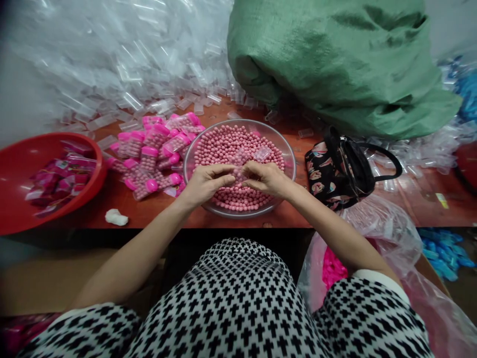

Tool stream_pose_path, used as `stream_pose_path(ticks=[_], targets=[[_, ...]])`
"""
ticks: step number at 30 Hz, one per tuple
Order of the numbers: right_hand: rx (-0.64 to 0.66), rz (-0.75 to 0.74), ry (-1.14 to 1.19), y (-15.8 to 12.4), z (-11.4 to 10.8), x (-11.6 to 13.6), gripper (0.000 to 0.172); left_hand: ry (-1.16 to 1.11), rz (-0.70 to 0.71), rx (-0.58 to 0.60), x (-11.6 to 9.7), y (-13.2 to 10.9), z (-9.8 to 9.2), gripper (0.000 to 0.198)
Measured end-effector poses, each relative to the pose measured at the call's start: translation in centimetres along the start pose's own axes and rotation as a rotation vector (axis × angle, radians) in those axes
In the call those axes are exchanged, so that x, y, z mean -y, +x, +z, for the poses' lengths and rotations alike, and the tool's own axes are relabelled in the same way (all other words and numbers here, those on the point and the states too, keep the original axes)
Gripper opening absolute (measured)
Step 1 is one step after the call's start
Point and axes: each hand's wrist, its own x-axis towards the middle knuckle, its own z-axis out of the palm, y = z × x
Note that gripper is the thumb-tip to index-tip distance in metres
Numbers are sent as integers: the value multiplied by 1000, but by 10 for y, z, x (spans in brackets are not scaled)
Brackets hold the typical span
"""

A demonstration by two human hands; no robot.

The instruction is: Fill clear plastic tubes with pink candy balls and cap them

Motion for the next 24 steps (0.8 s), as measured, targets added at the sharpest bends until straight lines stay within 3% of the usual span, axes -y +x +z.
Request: stream_pose_path(ticks=[4, 8, 10, 12, 15, 18, 21, 24], targets=[[146, -26, -118, 1, -13, 5, 12, 61, 62, 6, -1, -3, 3, 26], [291, 118, -157, -9, -45, 11, 21, -103, -17, -76, 3, -1, 1, 34], [268, 216, -179, -16, -60, 9, 27, -254, -66, -116, 3, 1, 0, 43], [155, 306, -253, -20, -67, 5, 27, -376, -62, -147, 1, 2, 0, 48], [95, 410, -467, -15, -62, 1, 17, -442, -28, -130, -3, 2, 0, 46], [265, 494, -682, 0, -44, 5, 19, -436, -24, -125, -3, 0, 0, 40], [344, 529, -774, 14, -28, 10, 26, -476, 10, -253, 1, -1, -1, 39], [294, 468, -676, 19, -23, 10, 24, -504, 78, -419, 3, -1, -1, 39]])
